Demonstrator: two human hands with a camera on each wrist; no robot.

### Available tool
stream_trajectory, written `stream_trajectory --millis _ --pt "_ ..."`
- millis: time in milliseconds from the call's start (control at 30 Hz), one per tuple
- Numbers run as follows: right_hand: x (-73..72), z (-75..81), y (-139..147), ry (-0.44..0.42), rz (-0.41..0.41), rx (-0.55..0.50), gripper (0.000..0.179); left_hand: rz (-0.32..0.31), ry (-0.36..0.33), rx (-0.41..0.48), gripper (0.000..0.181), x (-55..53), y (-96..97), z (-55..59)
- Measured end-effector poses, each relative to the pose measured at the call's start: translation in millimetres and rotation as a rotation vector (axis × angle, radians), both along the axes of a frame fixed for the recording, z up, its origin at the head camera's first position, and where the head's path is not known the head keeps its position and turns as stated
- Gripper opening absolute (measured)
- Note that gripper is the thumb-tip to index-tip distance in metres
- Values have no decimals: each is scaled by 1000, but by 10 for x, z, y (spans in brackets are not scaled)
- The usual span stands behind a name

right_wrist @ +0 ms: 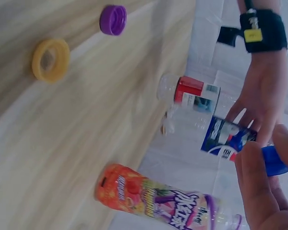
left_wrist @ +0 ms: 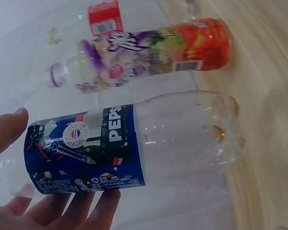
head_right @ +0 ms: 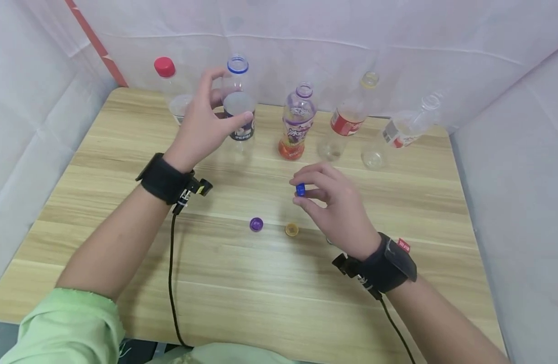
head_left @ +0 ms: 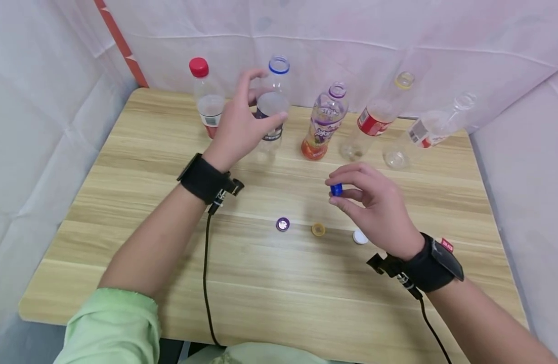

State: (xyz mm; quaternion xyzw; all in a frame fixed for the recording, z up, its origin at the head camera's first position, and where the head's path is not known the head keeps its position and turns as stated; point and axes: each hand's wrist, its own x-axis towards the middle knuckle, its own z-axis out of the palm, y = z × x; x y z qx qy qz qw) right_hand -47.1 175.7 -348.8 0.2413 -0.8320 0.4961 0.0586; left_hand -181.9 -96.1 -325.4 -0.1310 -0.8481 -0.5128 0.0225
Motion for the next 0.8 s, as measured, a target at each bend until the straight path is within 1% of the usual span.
stream_trajectory --millis 67,167,333,400,433,533,633,700,800 --pt "11 -31 -1 -36 5 0 40 26 -11 15 80 -66 -6 -59" --pt "25 -66 6 -64 -10 39 40 53 -27 18 80 -142 -18 -151" --pt "43 -108 15 -47 -80 152 32 79 -47 4 79 -228 -41 -284" --pt "45 -136 15 -38 -108 174 31 88 -55 0 80 -251 -50 -325" --pt "41 -153 16 -40 -110 169 32 92 -58 -1 80 -261 -53 -341" --pt "25 -210 14 -51 -84 149 42 102 -58 -5 82 -284 -61 -376" --pt "7 -257 -4 -53 -35 165 50 96 -60 -8 86 -296 -63 -387" --pt "0 -276 -25 -44 -17 202 51 87 -61 -18 92 -294 -61 -380" --pt "-9 -279 -77 -38 -10 242 48 83 -60 -47 106 -268 -54 -350"
